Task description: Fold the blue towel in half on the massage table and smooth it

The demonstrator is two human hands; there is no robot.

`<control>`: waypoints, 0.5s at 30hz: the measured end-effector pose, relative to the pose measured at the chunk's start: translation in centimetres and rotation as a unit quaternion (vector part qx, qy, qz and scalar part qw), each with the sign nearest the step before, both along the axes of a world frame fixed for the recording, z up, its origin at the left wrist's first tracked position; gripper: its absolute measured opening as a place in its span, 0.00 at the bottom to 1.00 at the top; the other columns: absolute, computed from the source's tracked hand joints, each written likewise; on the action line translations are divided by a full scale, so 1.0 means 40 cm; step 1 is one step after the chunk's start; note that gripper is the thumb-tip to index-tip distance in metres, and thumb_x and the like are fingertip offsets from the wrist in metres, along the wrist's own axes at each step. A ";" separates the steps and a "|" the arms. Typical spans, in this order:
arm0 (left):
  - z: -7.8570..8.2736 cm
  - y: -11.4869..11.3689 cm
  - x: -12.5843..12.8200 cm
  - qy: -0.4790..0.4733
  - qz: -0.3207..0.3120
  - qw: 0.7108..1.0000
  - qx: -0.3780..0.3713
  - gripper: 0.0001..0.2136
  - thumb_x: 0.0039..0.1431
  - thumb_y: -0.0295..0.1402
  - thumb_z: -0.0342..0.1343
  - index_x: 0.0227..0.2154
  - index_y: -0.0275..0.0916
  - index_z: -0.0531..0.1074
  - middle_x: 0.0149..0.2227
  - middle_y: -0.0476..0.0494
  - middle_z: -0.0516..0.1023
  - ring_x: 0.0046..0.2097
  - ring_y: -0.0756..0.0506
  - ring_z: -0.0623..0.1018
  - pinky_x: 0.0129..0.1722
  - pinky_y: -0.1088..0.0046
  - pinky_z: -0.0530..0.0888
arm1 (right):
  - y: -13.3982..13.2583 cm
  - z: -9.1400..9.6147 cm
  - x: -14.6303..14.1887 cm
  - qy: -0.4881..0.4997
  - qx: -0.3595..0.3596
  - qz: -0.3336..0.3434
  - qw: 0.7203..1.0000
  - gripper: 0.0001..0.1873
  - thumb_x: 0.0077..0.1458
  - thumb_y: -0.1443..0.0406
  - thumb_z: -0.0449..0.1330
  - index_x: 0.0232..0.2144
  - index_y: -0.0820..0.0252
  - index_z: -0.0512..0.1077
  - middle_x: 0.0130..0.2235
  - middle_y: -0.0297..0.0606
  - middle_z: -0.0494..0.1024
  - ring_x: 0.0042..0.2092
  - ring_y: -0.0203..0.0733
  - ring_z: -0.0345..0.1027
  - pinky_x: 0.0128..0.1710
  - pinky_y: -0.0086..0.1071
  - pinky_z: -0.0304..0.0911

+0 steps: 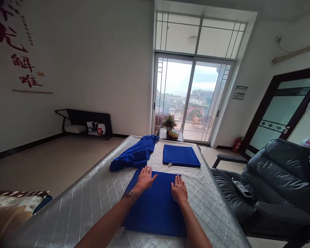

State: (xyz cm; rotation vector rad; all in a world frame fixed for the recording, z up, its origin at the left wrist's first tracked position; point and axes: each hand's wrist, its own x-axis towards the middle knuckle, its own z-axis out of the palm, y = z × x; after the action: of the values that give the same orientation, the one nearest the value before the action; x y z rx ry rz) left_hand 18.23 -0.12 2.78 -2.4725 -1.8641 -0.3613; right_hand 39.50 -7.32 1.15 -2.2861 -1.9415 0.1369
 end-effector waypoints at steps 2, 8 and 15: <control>-0.001 -0.026 0.118 -0.028 -0.099 0.995 0.009 0.35 0.71 0.52 0.32 0.68 0.32 0.59 0.68 0.30 0.61 0.70 0.36 0.58 0.67 0.54 0.56 | -0.002 0.000 0.002 -0.004 -0.002 0.007 1.000 0.35 0.68 0.58 0.38 0.71 0.72 0.49 0.73 0.47 0.47 0.73 0.44 0.36 0.70 0.41 0.35; -0.058 -0.071 0.258 -0.063 -0.165 0.984 -0.002 0.31 0.72 0.50 0.29 0.67 0.39 0.61 0.69 0.37 0.61 0.71 0.40 0.58 0.68 0.56 0.56 | -0.012 0.006 0.005 -0.005 -0.006 0.020 1.000 0.33 0.66 0.65 0.37 0.71 0.69 0.48 0.73 0.43 0.46 0.73 0.42 0.35 0.70 0.39 0.35; -0.069 0.014 -0.072 0.000 0.018 0.999 -0.029 0.34 0.70 0.54 0.30 0.69 0.37 0.57 0.71 0.34 0.56 0.71 0.35 0.55 0.68 0.51 0.54 | -0.005 0.000 -0.001 0.003 0.004 0.006 1.000 0.35 0.68 0.58 0.36 0.71 0.70 0.48 0.73 0.45 0.47 0.73 0.42 0.36 0.71 0.39 0.34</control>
State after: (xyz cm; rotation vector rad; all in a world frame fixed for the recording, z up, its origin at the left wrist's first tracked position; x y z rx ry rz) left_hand 15.36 0.43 0.02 -2.4700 -1.9442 -0.3109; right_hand 39.47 -7.53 1.15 -2.2668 -1.9505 0.1379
